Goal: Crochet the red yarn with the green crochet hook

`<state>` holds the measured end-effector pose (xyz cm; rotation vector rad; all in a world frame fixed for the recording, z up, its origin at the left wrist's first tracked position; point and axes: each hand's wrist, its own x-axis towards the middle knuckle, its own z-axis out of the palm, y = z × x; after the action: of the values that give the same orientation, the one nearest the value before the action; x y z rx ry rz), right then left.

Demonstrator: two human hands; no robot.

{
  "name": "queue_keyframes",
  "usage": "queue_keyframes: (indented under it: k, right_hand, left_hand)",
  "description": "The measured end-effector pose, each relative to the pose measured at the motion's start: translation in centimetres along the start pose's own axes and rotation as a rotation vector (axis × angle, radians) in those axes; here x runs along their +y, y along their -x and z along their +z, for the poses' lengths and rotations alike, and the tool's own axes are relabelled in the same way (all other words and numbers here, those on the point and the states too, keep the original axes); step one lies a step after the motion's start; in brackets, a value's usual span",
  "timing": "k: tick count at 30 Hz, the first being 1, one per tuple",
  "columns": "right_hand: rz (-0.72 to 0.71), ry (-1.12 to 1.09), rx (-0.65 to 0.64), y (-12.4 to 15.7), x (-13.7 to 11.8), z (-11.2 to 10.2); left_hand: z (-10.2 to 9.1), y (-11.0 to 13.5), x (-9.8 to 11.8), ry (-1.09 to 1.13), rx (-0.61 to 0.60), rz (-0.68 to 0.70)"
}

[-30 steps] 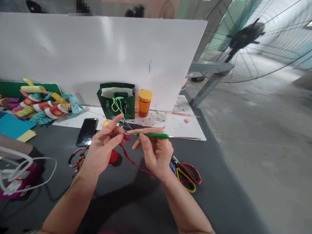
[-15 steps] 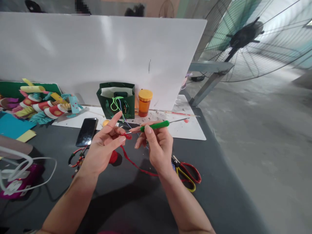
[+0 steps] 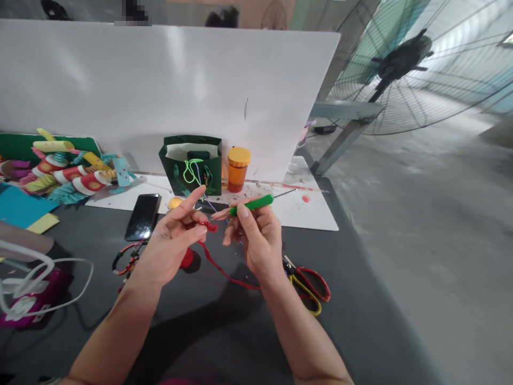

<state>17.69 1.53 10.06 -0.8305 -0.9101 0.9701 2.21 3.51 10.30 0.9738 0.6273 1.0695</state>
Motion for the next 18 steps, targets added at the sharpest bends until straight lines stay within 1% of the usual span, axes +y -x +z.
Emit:
queue_keyframes:
  k: [10,18]
  right_hand:
    - [0.062,0.0,-0.029,0.05,0.25,0.1]
    - [0.031,-0.04,0.013,0.04,0.22,0.21]
  left_hand:
    - [0.15,-0.09,0.06,0.036,-0.03,-0.03]
    - [0.28,-0.16,0.43,0.142,0.001,-0.083]
